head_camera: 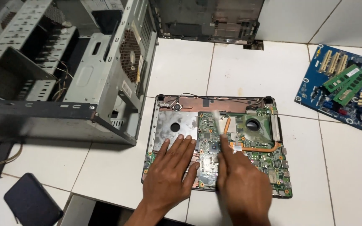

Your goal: The person uses a cotton swab to wipe the surface of a laptop motherboard, focusing on the copper heat pipes and surrounding components. The person rotates the board to access different areas while continuing to clean.

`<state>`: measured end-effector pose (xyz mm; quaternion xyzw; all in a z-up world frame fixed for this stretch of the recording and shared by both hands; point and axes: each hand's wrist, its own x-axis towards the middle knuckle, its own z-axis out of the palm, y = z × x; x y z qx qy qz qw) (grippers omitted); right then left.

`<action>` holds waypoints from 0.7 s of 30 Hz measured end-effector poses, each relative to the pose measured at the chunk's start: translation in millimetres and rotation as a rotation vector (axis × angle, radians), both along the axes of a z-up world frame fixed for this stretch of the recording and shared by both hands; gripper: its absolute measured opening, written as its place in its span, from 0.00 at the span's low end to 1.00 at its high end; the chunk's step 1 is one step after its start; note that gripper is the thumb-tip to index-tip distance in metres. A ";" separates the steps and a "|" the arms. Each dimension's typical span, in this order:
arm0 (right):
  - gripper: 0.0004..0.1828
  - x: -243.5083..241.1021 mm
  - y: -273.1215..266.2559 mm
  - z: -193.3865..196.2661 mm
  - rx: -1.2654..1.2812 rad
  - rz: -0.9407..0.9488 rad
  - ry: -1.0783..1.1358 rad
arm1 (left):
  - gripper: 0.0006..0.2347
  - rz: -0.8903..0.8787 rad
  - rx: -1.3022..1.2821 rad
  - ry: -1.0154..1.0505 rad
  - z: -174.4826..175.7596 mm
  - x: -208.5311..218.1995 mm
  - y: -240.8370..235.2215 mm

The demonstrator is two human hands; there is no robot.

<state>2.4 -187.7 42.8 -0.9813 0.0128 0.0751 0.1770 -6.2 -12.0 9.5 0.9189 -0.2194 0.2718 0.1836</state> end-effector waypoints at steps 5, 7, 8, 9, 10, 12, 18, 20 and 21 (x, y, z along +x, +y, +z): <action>0.26 -24.2 -15.8 -33.7 0.002 0.138 -0.586 | 0.19 0.014 0.006 0.018 0.6 0.5 1.4; 0.22 -31.1 -23.3 -13.3 -0.003 0.091 -0.646 | 0.20 0.013 0.009 0.017 -1.7 0.5 2.2; 0.19 -34.6 -27.3 -2.5 -0.005 0.045 -0.710 | 0.20 0.015 0.014 0.012 -2.2 0.2 2.3; 0.19 -27.6 -35.0 -16.5 -0.010 0.040 -0.711 | 0.20 0.009 0.012 0.010 -2.7 0.1 2.0; 0.25 -20.6 -43.0 -30.1 0.300 -0.150 0.054 | 0.20 0.008 0.004 0.018 -2.9 -0.1 1.5; 0.31 -12.0 -60.9 -51.1 0.591 -0.338 0.824 | 0.19 0.011 0.002 0.019 -3.0 1.7 2.4; 0.50 -53.3 -228.0 -93.7 0.039 0.181 0.262 | 0.19 0.004 -0.021 -0.011 -4.9 1.7 1.3; 0.33 -52.6 -222.5 -65.1 -0.209 0.170 -0.397 | 0.19 0.015 -0.004 -0.038 -7.0 1.2 1.5; 0.33 -55.2 -192.0 -49.6 -0.209 0.165 -0.403 | 0.19 0.011 -0.003 -0.044 -6.9 1.1 1.7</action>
